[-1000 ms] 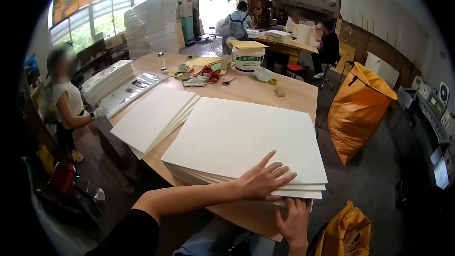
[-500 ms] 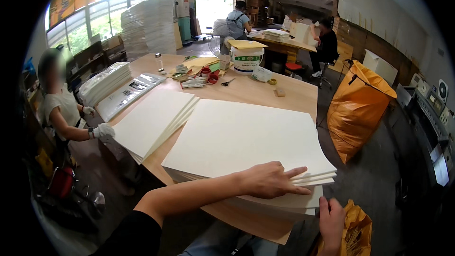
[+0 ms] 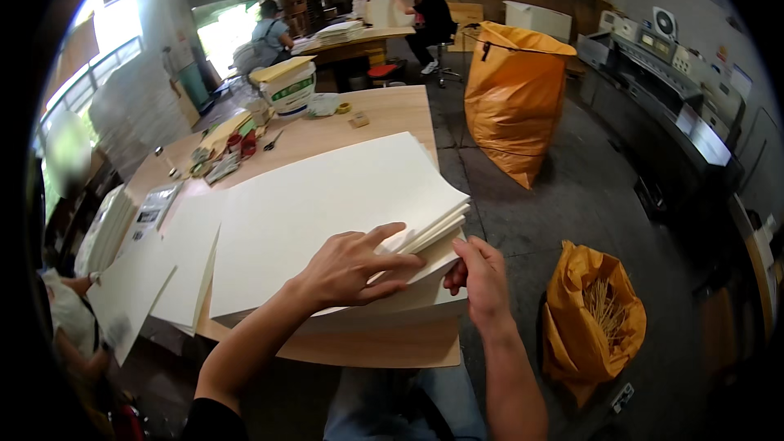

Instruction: The person repeatedly picks up stacks of white paper sheets from a table, aligns them, and places them back down. The person also occasionally flips through the sheets to check alignment. Other people are visible in the background working at separate tables.

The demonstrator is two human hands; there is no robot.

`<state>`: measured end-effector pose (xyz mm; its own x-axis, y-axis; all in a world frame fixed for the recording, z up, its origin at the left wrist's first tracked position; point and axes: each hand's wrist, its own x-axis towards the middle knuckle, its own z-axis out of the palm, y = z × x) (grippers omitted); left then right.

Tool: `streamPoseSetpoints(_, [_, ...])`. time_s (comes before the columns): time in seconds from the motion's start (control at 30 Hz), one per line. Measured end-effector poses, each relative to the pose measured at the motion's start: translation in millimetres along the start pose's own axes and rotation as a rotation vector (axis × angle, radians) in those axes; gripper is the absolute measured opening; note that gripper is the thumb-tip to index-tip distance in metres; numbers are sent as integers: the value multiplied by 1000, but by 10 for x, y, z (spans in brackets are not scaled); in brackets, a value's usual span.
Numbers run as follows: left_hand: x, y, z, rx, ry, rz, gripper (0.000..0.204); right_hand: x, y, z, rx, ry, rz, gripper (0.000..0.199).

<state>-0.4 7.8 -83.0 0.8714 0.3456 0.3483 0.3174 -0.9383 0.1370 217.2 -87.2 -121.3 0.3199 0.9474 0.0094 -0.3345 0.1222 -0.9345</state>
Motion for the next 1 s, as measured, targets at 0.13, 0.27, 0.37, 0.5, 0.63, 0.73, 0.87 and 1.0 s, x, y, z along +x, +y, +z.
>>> streamPoseSetpoints(0.13, [11,77,-11,61,5,-8,52,-3,-4,-38,78,3,53,33])
streamPoseSetpoints(0.27, [37,37,-10,37,-3,15,54,7,19,-87,59,-43,35,34])
streamPoseSetpoints(0.37, [71,9,-43,11,-22,34,54,8,18,-111,3,-60,12,34])
streamPoseSetpoints(0.5, [75,12,-57,5,-42,29,56,-1,-4,-126,-82,-73,-11,34])
streamPoseSetpoints(0.63, [67,23,-87,26,-81,12,51,-27,-27,-122,-69,-107,-43,35])
streamPoseSetpoints(0.73, [84,15,-104,24,-118,8,49,-47,-30,-152,-67,-161,-105,37])
streamPoseSetpoints(0.87, [109,95,-78,30,-117,-78,54,6,23,-147,-183,-116,-144,35])
streamPoseSetpoints(1.0, [93,89,-31,87,-133,11,49,19,116,-55,-547,49,-251,34])
